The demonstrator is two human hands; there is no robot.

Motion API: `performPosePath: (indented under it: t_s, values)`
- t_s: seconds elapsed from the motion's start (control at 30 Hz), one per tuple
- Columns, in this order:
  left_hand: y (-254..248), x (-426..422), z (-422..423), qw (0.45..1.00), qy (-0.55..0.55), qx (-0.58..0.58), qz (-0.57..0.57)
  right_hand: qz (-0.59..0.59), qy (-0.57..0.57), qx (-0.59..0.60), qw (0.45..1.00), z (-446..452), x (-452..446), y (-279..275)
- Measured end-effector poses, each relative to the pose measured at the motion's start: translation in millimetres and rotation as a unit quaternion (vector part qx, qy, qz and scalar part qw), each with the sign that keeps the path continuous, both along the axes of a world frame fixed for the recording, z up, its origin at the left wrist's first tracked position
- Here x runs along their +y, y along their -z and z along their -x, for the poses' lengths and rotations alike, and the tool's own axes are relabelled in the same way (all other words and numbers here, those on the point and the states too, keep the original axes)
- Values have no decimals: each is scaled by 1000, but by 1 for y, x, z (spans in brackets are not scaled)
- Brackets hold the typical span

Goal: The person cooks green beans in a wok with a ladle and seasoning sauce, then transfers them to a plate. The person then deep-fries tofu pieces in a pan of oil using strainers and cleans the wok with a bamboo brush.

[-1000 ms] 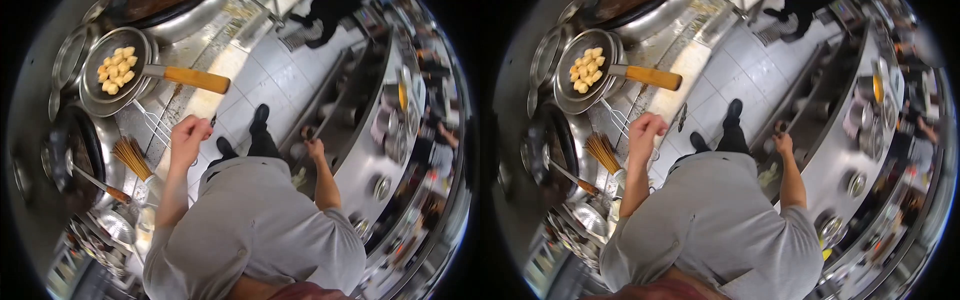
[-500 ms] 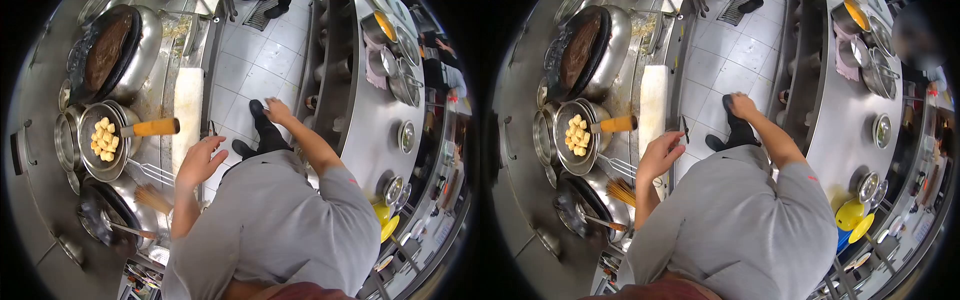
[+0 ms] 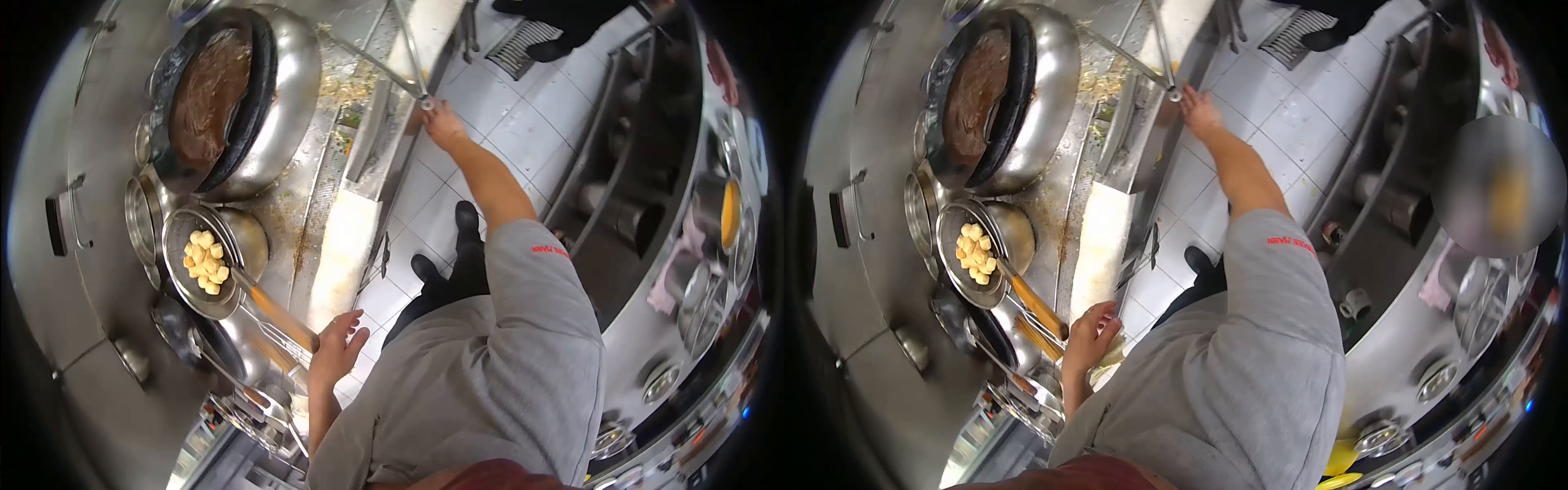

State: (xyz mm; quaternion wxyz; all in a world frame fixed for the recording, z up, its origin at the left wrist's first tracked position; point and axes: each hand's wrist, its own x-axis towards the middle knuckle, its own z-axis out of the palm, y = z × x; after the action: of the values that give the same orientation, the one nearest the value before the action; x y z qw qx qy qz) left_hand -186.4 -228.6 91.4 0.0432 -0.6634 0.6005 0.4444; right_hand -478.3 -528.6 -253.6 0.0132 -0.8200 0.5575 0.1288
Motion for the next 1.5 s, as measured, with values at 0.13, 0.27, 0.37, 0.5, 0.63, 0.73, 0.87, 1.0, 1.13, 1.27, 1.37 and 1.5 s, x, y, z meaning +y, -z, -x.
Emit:
performPosePath:
  t_s: [0.13, 0.27, 0.37, 0.5, 0.63, 0.73, 0.87, 1.0, 1.13, 1.27, 1.37, 1.5]
  values:
    - [8, 6, -9, 999, -33, -9, -10, -64, 6, -84, 994, 17, -13, 14]
    - [16, 24, -26, 996, -50, 35, 70, -167, 66, -135, 974, 23, -36, -13]
    - [-4, 41, -46, 979, -145, 102, 96, -78, -21, -162, 983, 20, -34, 37]
    - [-19, 125, -110, 845, -394, 339, 123, -120, 89, -312, 938, 7, 69, 23]
    - [-10, 246, -175, 780, -431, 441, 106, -313, 106, -200, 922, 20, 152, 65]
    - [43, 313, -206, 748, -557, 360, 9, -393, 81, -205, 892, -30, 208, -15]
    - [248, 410, -263, 430, -844, 298, 120, -343, -158, -152, 913, -125, 257, -94]
    - [243, 370, -259, 462, -861, 83, 198, -406, -284, -138, 858, -220, 298, -96]
    - [254, 365, -246, 403, -755, 457, 242, -496, -323, -144, 793, -309, 360, -98]
    - [247, 355, -196, 408, -631, 619, 227, -616, -338, -311, 640, -370, 413, -129]
    - [241, 328, -188, 374, -598, 678, 208, -487, -367, -352, 710, -410, 454, -47]
    - [214, 315, -195, 447, -704, 540, 114, -507, -373, -233, 741, -394, 420, -53]
